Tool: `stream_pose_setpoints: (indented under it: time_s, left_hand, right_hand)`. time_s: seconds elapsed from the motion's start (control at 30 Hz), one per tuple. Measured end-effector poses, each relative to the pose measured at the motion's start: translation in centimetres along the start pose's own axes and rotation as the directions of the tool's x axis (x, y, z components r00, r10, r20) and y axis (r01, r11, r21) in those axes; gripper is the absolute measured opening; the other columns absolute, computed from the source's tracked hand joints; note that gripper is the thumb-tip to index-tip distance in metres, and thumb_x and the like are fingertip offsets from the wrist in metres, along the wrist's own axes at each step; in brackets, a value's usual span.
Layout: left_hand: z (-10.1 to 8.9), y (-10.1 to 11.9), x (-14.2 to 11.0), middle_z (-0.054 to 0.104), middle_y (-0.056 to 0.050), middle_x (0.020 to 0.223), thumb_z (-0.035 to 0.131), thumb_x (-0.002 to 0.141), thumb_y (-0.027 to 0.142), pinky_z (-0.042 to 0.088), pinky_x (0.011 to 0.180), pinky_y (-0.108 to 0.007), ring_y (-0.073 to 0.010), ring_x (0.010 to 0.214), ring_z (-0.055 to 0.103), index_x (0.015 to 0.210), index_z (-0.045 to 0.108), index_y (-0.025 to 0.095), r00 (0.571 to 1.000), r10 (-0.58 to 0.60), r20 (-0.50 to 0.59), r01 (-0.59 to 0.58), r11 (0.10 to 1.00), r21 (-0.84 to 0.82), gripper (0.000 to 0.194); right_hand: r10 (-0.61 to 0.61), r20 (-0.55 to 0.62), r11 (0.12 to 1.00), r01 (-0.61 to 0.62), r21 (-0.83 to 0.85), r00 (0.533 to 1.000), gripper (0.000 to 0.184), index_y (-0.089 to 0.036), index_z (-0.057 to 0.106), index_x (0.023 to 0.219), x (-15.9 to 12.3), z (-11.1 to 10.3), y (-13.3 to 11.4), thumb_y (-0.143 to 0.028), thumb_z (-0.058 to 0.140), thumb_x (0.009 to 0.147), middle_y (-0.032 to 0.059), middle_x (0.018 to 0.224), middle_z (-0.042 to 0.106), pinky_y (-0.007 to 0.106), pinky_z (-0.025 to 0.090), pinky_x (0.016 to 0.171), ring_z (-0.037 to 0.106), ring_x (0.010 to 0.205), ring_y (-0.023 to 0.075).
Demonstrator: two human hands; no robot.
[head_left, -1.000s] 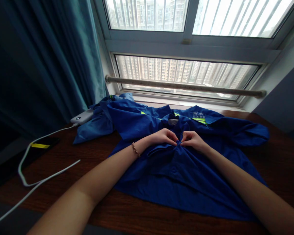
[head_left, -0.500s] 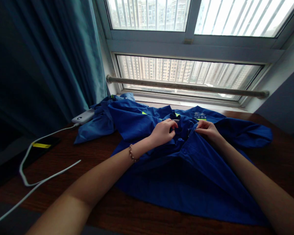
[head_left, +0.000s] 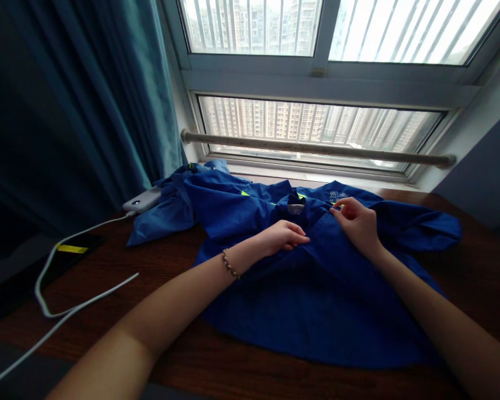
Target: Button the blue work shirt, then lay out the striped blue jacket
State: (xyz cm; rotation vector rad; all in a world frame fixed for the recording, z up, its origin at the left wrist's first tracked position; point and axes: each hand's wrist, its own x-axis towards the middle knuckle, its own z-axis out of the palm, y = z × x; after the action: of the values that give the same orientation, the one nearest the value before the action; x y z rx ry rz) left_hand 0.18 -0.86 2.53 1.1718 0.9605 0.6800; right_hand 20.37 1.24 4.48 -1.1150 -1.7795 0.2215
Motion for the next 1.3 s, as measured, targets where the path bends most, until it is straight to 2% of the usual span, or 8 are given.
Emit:
stream_pose_setpoints:
  time_s: [0.07, 0.13, 0.23, 0.37, 0.6, 0.93, 1.17, 1.3]
  left_hand:
    - [-1.5, 0.1, 0.9, 0.051, 0.001, 0.051, 0.063, 0.062, 0.011, 0.035, 0.041, -0.014, -0.0045, 0.043, 0.046, 0.063, 0.054, 0.009, 0.993, -0.079, -0.084, 0.062, 0.979, -0.193, 0.009]
    - [-3.0, 0.0, 1.5, 0.055, -0.002, 0.054, 0.057, 0.066, 0.009, 0.042, 0.047, -0.017, -0.0075, 0.047, 0.052, 0.064, 0.054, 0.008, 0.985, -0.136, -0.108, 0.094, 0.94, -0.327, 0.003]
    - [-4.3, -0.4, 1.9, 0.056, -0.002, 0.055, 0.055, 0.068, 0.01, 0.043, 0.046, -0.017, -0.0078, 0.046, 0.053, 0.067, 0.055, 0.008, 0.995, -0.092, -0.034, 0.073, 0.931, -0.358, 0.002]
    - [-3.7, -0.9, 1.4, 0.052, 0.003, 0.053, 0.066, 0.062, 0.013, 0.038, 0.043, -0.013, -0.0043, 0.043, 0.05, 0.072, 0.054, 0.011, 0.996, 0.006, 0.088, 0.017, 0.966, -0.259, 0.016]
    - [-2.8, -1.1, 1.1, 0.048, 0.005, 0.046, 0.072, 0.056, 0.026, 0.032, 0.041, -0.013, -0.0027, 0.041, 0.044, 0.063, 0.05, 0.011, 0.988, 0.028, 0.15, -0.007, 0.991, -0.137, 0.028]
    - [-2.8, -1.4, 1.1, 0.045, 0.006, 0.044, 0.069, 0.059, 0.034, 0.029, 0.039, -0.016, -0.0028, 0.037, 0.04, 0.06, 0.051, 0.01, 0.987, 0.087, 0.135, -0.076, 0.993, -0.085, 0.03]
    - [-2.5, -1.4, 0.9, 0.045, 0.006, 0.045, 0.07, 0.056, 0.037, 0.028, 0.04, -0.016, -0.0027, 0.039, 0.04, 0.062, 0.054, 0.01, 0.987, 0.12, 0.107, -0.12, 0.993, -0.005, 0.032]
    - [-2.2, -1.3, 0.8, 0.045, 0.006, 0.045, 0.069, 0.057, 0.039, 0.027, 0.041, -0.016, -0.0028, 0.039, 0.04, 0.062, 0.055, 0.01, 0.99, 0.121, 0.07, -0.122, 0.992, 0.019, 0.033]
  right_hand:
    - [-0.157, 0.162, 0.985, 0.166, -0.04, 0.974, 0.014, -0.018, 0.06, 0.082, -0.6, 0.2, -1.1, -0.03, 0.057, 0.075, -0.0027, 0.057, 0.052, 0.022, 0.037, 0.05, 0.046, 0.048, 0.0087]
    - [-0.277, 0.343, 0.955, 0.297, -0.006, 0.898, 0.014, -0.019, 0.06, 0.086, -1.3, 0.9, -1.8, -0.027, 0.052, 0.079, 0.0, 0.067, 0.056, 0.021, 0.039, 0.055, 0.05, 0.055, 0.0096]
    - [-0.349, 0.424, 0.922, 0.387, -0.004, 0.836, 0.02, -0.018, 0.058, 0.095, -2.6, 2.4, -1.5, -0.024, 0.042, 0.085, 0.0048, 0.085, 0.059, 0.022, 0.042, 0.065, 0.056, 0.072, 0.0126]
    - [-0.356, 0.43, 0.895, 0.435, -0.1, 0.83, 0.023, -0.017, 0.057, 0.097, -3.9, 3.7, 0.0, -0.025, 0.038, 0.087, 0.0055, 0.08, 0.061, 0.023, 0.042, 0.066, 0.058, 0.072, 0.0141]
    - [-0.454, 0.355, 0.836, 0.528, -0.147, 0.817, 0.019, -0.019, 0.059, 0.093, -4.4, 3.5, -0.4, -0.024, 0.042, 0.085, 0.0065, 0.081, 0.059, 0.025, 0.042, 0.065, 0.055, 0.074, 0.0153]
    - [-0.513, 0.306, 0.802, 0.575, -0.163, 0.802, 0.023, -0.022, 0.06, 0.101, -4.8, 3.5, -0.8, -0.021, 0.045, 0.084, 0.0065, 0.089, 0.059, 0.027, 0.044, 0.068, 0.053, 0.078, 0.0156]
    - [-0.531, 0.31, 0.788, 0.594, -0.161, 0.789, 0.018, -0.019, 0.062, 0.091, -4.9, 3.6, -1.3, -0.018, 0.045, 0.083, 0.0063, 0.083, 0.058, 0.027, 0.043, 0.066, 0.051, 0.075, 0.0152]
    - [-0.496, 0.298, 0.827, 0.549, -0.125, 0.816, 0.014, -0.018, 0.06, 0.081, -4.8, 3.7, -1.6, -0.019, 0.045, 0.082, 0.0064, 0.08, 0.056, 0.028, 0.042, 0.066, 0.05, 0.074, 0.0159]
